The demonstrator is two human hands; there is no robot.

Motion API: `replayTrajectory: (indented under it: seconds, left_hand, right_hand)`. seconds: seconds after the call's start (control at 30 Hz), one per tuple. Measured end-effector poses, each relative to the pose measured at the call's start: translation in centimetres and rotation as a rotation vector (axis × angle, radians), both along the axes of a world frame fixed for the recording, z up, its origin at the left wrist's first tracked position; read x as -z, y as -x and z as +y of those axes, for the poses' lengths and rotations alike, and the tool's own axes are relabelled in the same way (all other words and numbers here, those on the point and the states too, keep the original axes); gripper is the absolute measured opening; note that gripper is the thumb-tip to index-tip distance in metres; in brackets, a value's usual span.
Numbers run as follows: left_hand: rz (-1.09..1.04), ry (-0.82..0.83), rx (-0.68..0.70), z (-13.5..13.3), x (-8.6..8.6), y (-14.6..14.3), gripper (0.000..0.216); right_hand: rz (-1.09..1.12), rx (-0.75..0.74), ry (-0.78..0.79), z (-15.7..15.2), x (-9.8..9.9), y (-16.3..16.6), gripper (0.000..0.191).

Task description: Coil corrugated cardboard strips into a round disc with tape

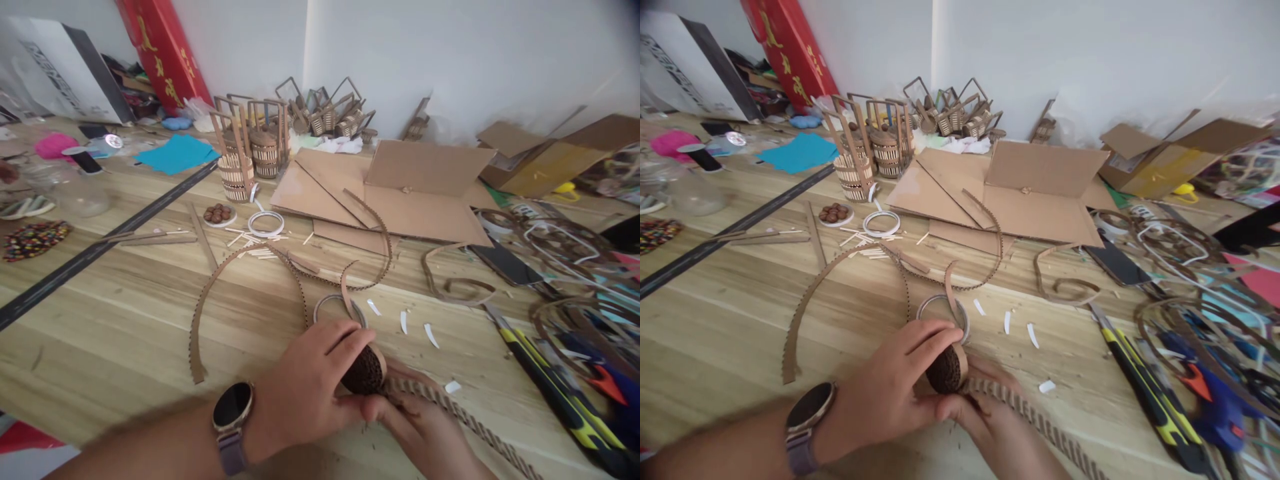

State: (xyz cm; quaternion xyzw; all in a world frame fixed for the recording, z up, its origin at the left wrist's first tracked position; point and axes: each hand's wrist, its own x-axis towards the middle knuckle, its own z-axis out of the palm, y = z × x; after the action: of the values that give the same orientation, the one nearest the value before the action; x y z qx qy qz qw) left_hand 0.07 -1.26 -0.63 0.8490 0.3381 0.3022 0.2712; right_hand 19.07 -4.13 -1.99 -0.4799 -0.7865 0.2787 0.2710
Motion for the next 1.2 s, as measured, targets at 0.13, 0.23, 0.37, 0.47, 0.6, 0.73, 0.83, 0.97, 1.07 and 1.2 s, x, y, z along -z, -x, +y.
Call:
replayTrajectory:
  seconds: [0.13,0.23,0.37,0.47,0.6,0.73,0.83,0.97,1.07,1.2]
  left_hand:
    - [-0.132,0.104,-0.053,0.6,-0.1,0.2,0.058]
    - [-0.205,0.163,-0.145,1.3,-0.4,0.4,0.054]
    - [-0.278,0.2,-0.206,1.9,-0.7,0.8,0.048]
    - [-0.289,0.229,-0.193,1.8,-0.8,0.8,0.049]
    - [-0.288,0.23,-0.124,1.4,-0.8,0.9,0.05]
    - [-0.246,0.219,-0.097,1.2,-0.9,1.1,0.058]
    - [-0.184,0.245,-0.077,1.1,-1.0,1.1,0.061]
    - [-0.077,0.285,0.029,1.2,-1.1,1.1,0.067]
    - [0.064,0.303,0.102,1.2,-1.2,1.0,0.073]
    - [0.134,0.297,0.168,1.4,-1.1,1.0,0.072]
  right_hand:
    - [0.06,0.021,0.075,0.4,-0.2,-0.1,0.033]
    - [0.041,0.113,-0.004,0.7,0.2,-0.4,0.033]
    - [-0.032,0.199,-0.147,1.0,0.9,-0.6,0.022]
    - [-0.13,0.183,-0.299,1.2,1.2,-0.3,0.014]
    - [-0.276,0.154,-0.418,1.4,2.0,0.2,0.018]
    - [-0.38,0.16,-0.512,2.2,3.1,-0.3,0.016]
    - [-0.411,0.169,-0.65,3.0,3.3,-1.4,0.018]
    - [-0.405,0.18,-0.682,3.2,2.0,-2.4,0.022]
    - [-0.337,0.228,-0.627,2.9,0.8,-2.4,0.023]
    - [-0.357,0.166,-0.634,2.7,0.1,-2.3,0.024]
